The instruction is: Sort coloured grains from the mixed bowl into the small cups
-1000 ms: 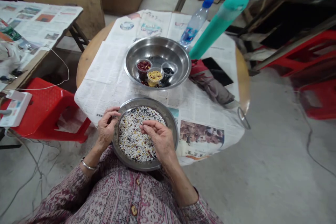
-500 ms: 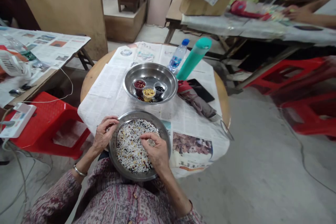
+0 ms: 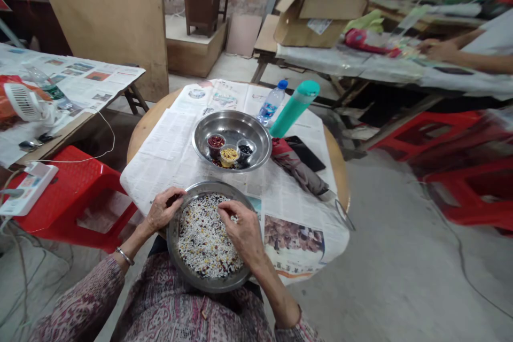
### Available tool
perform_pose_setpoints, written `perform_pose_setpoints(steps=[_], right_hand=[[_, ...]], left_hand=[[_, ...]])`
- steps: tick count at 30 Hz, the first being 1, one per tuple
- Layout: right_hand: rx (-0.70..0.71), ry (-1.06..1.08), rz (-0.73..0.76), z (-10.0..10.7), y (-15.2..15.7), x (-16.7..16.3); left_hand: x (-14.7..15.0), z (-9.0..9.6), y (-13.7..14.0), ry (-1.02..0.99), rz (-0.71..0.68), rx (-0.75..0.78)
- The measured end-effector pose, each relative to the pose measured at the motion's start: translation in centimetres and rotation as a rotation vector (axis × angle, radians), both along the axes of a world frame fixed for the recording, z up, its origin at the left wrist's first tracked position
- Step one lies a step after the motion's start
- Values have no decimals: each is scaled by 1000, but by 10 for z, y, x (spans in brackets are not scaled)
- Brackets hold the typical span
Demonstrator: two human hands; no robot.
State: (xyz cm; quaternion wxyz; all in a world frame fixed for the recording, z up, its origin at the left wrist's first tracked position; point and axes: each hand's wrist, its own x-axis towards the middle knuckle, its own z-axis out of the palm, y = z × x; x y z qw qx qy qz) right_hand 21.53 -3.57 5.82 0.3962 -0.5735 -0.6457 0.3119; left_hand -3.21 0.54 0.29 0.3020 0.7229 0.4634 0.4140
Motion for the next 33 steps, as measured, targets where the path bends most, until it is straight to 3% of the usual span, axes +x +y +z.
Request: perform_pose_setpoints(steps=[4, 8, 13, 16, 19, 25, 29, 33], right_hand=[[-33, 59, -40, 20, 32, -2], [91, 39, -65, 33, 87, -9], [184, -94, -142, 35, 159, -16], [255, -91, -242, 31, 172, -12], [261, -42, -235, 23, 148, -3], [77, -91, -56, 3, 32, 9], [149, -220, 357, -10, -22, -5], [266, -449, 722, -21, -36, -30]], left_hand=[[0, -2, 0, -45, 20, -65], [0, -1, 2, -56, 32, -110], [0, 1, 3, 6, 40, -84], [-1, 0, 4, 43, 39, -52], [0, -2, 4, 46, 47, -24], [3, -2, 3, 58, 39, -23], [5, -2, 3, 60, 35, -29], [7, 0, 3, 71, 45, -37]])
